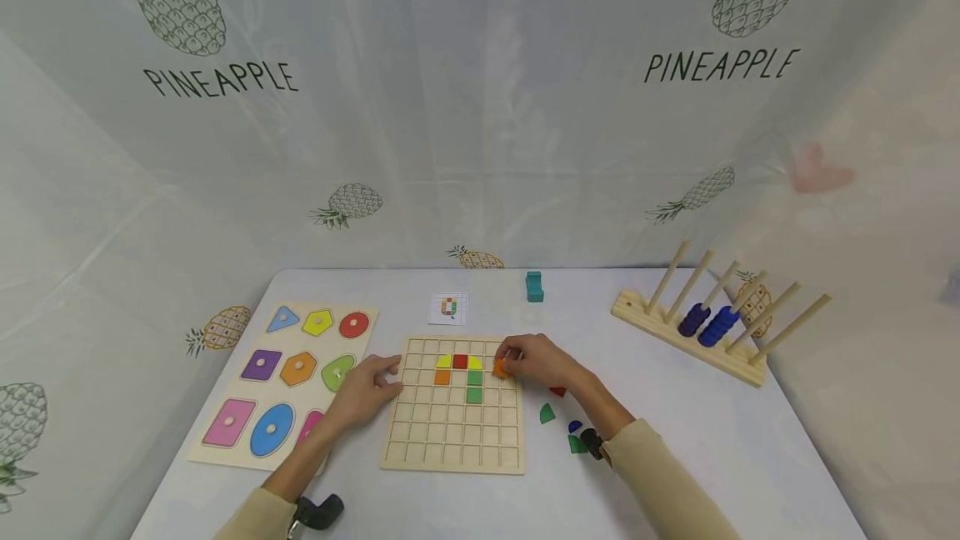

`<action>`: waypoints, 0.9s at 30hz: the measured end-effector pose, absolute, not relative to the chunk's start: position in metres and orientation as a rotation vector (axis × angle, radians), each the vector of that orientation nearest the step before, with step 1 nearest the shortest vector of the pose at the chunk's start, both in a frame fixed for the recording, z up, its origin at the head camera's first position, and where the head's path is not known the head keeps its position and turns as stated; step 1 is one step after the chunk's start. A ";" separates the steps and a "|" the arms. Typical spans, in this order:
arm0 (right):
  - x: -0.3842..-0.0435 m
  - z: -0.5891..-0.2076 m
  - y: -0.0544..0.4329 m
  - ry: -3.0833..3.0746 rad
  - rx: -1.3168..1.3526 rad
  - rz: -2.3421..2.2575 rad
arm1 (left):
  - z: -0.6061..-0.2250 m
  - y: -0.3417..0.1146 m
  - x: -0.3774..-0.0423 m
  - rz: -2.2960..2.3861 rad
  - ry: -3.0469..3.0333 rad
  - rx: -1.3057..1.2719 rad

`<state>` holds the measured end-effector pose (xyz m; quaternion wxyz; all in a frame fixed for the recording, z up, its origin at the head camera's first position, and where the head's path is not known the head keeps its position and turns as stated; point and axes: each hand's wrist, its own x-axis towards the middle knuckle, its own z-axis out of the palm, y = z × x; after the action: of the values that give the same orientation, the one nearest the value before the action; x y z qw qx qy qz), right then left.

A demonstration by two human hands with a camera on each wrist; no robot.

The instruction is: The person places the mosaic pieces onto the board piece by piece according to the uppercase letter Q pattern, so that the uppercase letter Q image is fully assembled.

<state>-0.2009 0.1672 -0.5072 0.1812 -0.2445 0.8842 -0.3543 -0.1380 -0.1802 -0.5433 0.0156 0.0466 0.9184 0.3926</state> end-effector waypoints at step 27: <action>-0.192 -0.506 0.093 2.352 -0.864 -1.061 | -0.543 -0.179 -0.137 1.231 2.863 0.132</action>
<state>-0.1922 0.0930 -0.5064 0.2089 -0.3104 0.8453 -0.3814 -0.1372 -0.1792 -0.5427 0.0110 0.0423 0.9178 0.3945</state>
